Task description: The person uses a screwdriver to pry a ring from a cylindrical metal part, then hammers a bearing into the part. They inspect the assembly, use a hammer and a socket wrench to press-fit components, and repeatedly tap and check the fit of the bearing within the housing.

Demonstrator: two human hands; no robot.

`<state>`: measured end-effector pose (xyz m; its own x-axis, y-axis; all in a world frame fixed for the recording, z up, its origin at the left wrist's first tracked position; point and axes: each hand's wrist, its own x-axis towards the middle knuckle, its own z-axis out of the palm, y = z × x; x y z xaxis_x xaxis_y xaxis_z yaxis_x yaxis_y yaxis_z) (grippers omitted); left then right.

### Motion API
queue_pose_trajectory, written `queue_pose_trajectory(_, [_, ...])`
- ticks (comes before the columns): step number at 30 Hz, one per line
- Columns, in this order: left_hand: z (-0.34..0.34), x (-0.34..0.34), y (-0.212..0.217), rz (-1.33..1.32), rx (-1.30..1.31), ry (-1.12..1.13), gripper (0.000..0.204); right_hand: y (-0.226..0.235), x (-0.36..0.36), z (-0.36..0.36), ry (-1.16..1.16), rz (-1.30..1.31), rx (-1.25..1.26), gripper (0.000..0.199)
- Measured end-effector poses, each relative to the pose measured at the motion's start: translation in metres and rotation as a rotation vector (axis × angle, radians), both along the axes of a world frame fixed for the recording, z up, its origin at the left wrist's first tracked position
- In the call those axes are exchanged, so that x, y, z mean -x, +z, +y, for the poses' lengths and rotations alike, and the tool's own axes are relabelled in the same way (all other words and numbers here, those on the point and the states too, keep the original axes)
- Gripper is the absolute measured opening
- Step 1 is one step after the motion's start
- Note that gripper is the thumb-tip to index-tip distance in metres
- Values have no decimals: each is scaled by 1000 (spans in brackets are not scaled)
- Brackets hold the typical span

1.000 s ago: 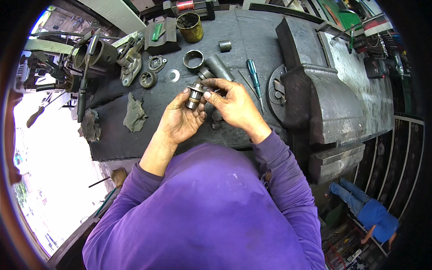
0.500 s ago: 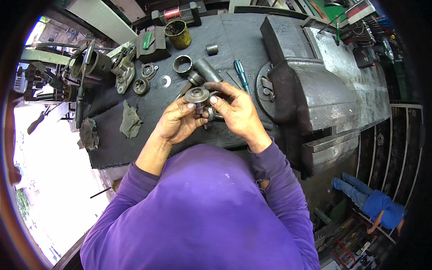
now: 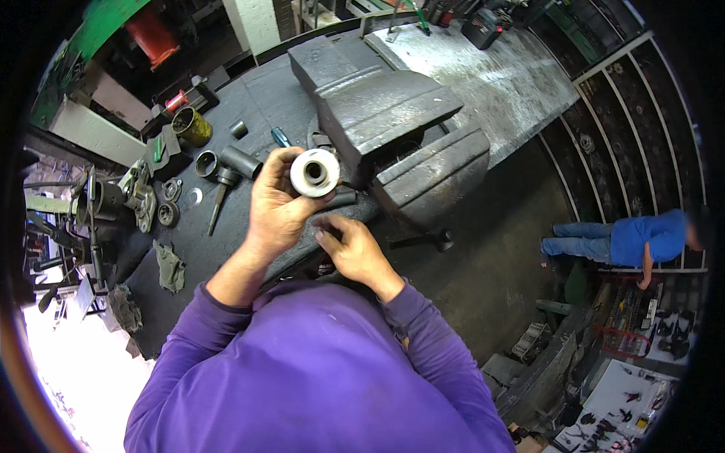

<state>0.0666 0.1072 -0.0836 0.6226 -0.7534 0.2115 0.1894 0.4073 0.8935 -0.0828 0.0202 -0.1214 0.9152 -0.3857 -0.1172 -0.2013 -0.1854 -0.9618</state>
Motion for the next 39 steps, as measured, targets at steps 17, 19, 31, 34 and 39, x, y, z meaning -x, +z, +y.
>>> queue_pose_trajectory(17, [-44,70,-31,213,-160,186,46,-69,156,-67,-18,371,14,32])
queue_pose_trajectory(19, [-42,71,-30,404,-54,172,47,-107,168,-75,-201,465,-568,28])
queue_pose_trajectory(31, [-41,73,-11,-645,-462,501,60,-200,229,-113,-423,382,56,30])
queue_pose_trajectory(34, [-38,56,-36,-1509,-548,738,58,-217,303,-94,-519,366,150,33])
queue_pose_trajectory(39, [-36,11,-104,-1459,-561,740,40,-240,456,-8,-747,797,-78,55])
